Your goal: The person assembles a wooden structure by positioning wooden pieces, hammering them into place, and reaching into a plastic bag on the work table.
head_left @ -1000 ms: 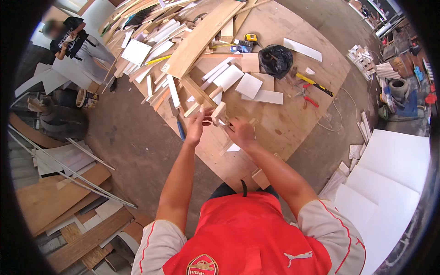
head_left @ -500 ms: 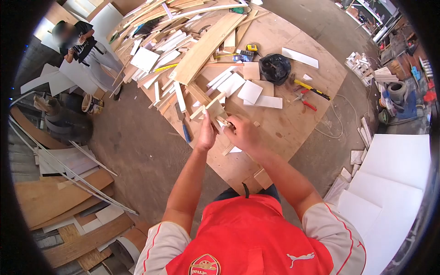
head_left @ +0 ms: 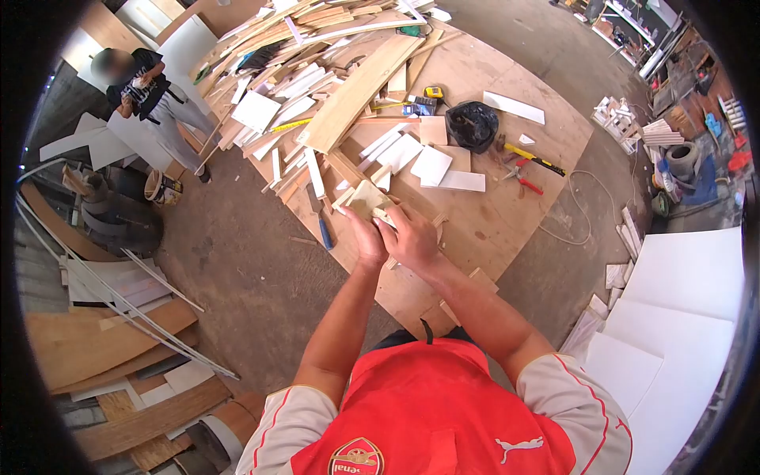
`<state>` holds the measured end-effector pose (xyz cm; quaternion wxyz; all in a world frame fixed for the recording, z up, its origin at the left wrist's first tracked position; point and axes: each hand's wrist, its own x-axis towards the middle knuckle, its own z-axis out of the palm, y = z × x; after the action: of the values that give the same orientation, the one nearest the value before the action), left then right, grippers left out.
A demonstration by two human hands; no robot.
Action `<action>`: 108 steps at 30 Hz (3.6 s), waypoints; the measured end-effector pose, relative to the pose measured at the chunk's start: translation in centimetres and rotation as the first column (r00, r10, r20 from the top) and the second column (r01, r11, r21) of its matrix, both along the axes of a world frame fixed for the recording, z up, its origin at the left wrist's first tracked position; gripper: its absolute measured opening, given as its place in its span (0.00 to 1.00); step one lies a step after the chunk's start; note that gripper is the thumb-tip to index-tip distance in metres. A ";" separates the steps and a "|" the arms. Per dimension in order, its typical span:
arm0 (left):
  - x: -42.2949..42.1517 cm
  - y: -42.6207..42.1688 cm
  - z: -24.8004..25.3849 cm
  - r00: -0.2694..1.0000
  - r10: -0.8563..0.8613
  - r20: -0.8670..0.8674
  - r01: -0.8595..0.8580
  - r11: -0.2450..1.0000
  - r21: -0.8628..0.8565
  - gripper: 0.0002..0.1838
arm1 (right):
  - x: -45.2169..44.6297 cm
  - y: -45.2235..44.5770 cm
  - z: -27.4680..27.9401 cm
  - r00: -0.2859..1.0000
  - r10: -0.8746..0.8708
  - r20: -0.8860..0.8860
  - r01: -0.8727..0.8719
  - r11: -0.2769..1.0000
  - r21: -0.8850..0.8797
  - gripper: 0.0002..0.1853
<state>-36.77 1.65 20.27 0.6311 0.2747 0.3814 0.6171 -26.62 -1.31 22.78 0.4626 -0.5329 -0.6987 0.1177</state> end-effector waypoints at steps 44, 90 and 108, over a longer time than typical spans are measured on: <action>-4.7 4.2 -6.0 0.658 -0.272 -0.702 0.155 0.961 -0.227 0.34 | 0.4 5.1 -17.3 0.955 -0.123 0.271 0.246 0.838 -0.488 0.15; -5.4 5.1 -9.6 0.551 -0.323 -0.769 0.209 0.946 -0.247 0.29 | 0.8 4.7 -16.9 0.892 -0.042 0.450 0.257 0.866 -0.429 0.14; -5.3 6.2 -10.0 0.499 -0.339 -0.798 0.283 0.933 -0.220 0.29 | 0.9 4.6 -16.8 0.906 -0.060 0.419 0.225 0.907 -0.356 0.13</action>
<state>-42.12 7.85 10.27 0.4871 0.5754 0.5941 0.2805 -25.74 3.28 5.93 0.2004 -0.6788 -0.6978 0.1107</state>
